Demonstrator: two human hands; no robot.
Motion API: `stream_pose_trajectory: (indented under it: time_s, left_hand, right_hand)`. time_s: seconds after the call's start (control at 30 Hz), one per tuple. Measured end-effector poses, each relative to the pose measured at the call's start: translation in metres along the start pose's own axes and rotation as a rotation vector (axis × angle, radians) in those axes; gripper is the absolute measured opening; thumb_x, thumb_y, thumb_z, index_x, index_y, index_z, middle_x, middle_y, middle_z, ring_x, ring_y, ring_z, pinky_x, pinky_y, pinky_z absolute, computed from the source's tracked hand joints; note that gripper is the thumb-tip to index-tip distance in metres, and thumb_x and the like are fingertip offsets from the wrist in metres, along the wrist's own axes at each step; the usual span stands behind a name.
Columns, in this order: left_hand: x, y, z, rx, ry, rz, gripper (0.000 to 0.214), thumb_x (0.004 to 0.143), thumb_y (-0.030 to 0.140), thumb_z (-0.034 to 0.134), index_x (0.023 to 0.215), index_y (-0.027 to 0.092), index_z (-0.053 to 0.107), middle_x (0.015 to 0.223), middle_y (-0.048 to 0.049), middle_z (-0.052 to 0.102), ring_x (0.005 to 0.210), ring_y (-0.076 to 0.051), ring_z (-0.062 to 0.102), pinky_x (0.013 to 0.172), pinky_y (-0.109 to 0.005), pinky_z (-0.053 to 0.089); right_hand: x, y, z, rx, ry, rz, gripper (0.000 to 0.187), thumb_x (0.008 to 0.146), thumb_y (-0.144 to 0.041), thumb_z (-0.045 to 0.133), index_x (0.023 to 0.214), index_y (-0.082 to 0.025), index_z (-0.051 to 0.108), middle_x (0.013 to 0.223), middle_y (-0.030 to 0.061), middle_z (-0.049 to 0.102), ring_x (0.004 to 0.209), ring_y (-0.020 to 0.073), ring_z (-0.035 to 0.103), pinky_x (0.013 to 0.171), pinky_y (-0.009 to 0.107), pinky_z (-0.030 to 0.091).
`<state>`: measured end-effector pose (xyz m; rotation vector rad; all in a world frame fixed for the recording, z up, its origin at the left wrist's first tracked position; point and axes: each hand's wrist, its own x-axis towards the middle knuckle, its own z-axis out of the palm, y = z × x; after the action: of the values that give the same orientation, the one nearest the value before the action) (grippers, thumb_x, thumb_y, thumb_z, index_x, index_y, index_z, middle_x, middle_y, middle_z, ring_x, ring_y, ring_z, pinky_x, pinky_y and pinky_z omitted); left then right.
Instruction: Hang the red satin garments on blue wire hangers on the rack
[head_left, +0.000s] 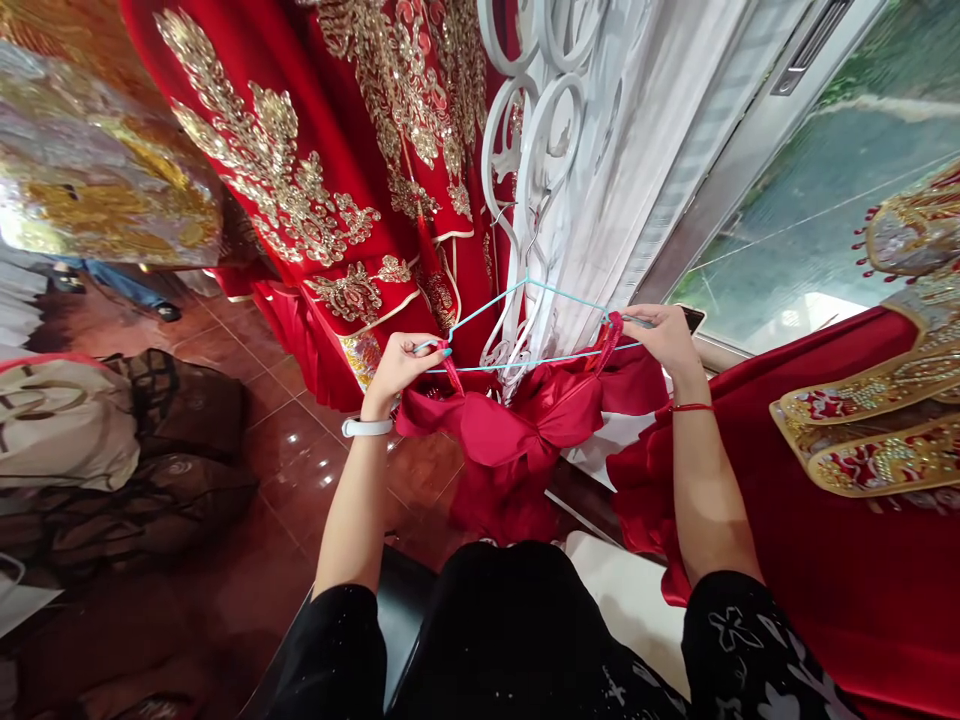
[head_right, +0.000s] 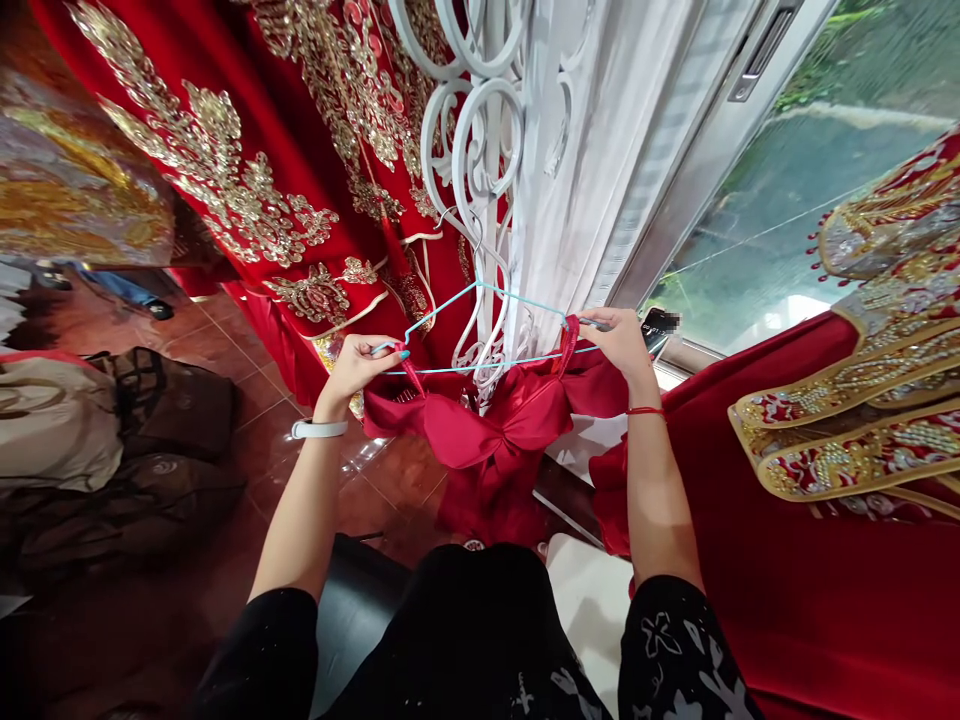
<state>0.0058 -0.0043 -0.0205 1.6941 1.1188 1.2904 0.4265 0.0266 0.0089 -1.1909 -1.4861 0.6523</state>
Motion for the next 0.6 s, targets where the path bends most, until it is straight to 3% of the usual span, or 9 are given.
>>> stream_pose_trajectory:
  time_s: [0.13,0.23,0.33,0.4,0.43,0.5,0.6]
  left_hand:
    - [-0.002,0.000,0.002,0.006,0.008,-0.013,0.035,0.070,0.047,0.085,0.076,0.013,0.076,0.053,0.0072,0.031,0.053,-0.007,0.023,0.051,-0.024,0.020]
    - [-0.008,-0.010,0.000,0.052,0.090,0.017,0.037,0.072,0.048,0.085,0.089,0.016,0.079,0.062,0.0035,0.048,0.059,-0.010,0.038,0.057,-0.024,0.036]
    - [-0.027,-0.035,-0.001,-0.005,0.226,0.016,0.056,0.068,0.052,0.088,0.111,0.020,0.075,0.096,-0.0055,0.068,0.085,-0.017,0.060,0.080,-0.028,0.052]
    - [-0.044,-0.056,0.002,-0.067,0.260,-0.063,0.068,0.065,0.056,0.089,0.119,0.019,0.070,0.112,-0.0098,0.071,0.099,-0.021,0.065,0.090,-0.033,0.055]
    - [-0.052,-0.065,0.005,-0.074,0.253,-0.117,0.070,0.065,0.057,0.088,0.120,0.018,0.069,0.115,-0.0116,0.072,0.103,-0.023,0.067,0.093,-0.035,0.055]
    - [-0.064,-0.077,0.012,-0.080,0.263,-0.203,0.070,0.066,0.061,0.086,0.116,0.016,0.068,0.115,-0.0135,0.074,0.103,-0.026,0.069,0.094,-0.038,0.056]
    - [-0.067,-0.080,0.021,-0.123,0.341,-0.234,0.065,0.070,0.065,0.081,0.113,0.018,0.069,0.118,-0.0131,0.075,0.108,-0.027,0.069,0.096,-0.038,0.056]
  right_hand:
    - [-0.005,-0.001,0.001,-0.120,-0.055,-0.056,0.019,0.067,-0.027,0.081,0.084,-0.022,0.076,0.087,0.0032,0.077,0.087,0.0224,0.070,0.091,0.037,0.057]
    - [-0.018,-0.004,0.008,-0.304,0.061,-0.171,0.031,0.065,-0.020,0.078,0.096,-0.023,0.072,0.108,0.0059,0.071,0.111,0.0287,0.065,0.112,0.049,0.046]
    - [-0.042,-0.010,0.037,-0.361,0.261,-0.297,0.038,0.070,-0.018,0.073,0.107,-0.023,0.068,0.122,0.0105,0.063,0.126,0.0323,0.056,0.119,0.054,0.037]
    - [-0.058,-0.016,0.068,-0.316,0.296,-0.361,0.028,0.077,-0.019,0.069,0.104,-0.023,0.069,0.119,0.0110,0.063,0.124,0.0314,0.057,0.116,0.052,0.041]
    - [-0.065,-0.019,0.087,-0.280,0.261,-0.380,0.020,0.081,-0.019,0.066,0.100,-0.024,0.070,0.113,0.0101,0.066,0.119,0.0303,0.060,0.113,0.051,0.044]
    - [-0.071,-0.026,0.127,-0.185,0.048,-0.394,0.018,0.088,-0.020,0.061,0.100,-0.025,0.073,0.106,0.0083,0.071,0.111,0.0280,0.065,0.107,0.047,0.049]
    - [-0.065,-0.033,0.183,-0.047,-0.224,-0.360,0.035,0.094,-0.025,0.061,0.127,-0.028,0.072,0.127,0.0082,0.074,0.122,0.0265,0.065,0.112,0.043,0.048]
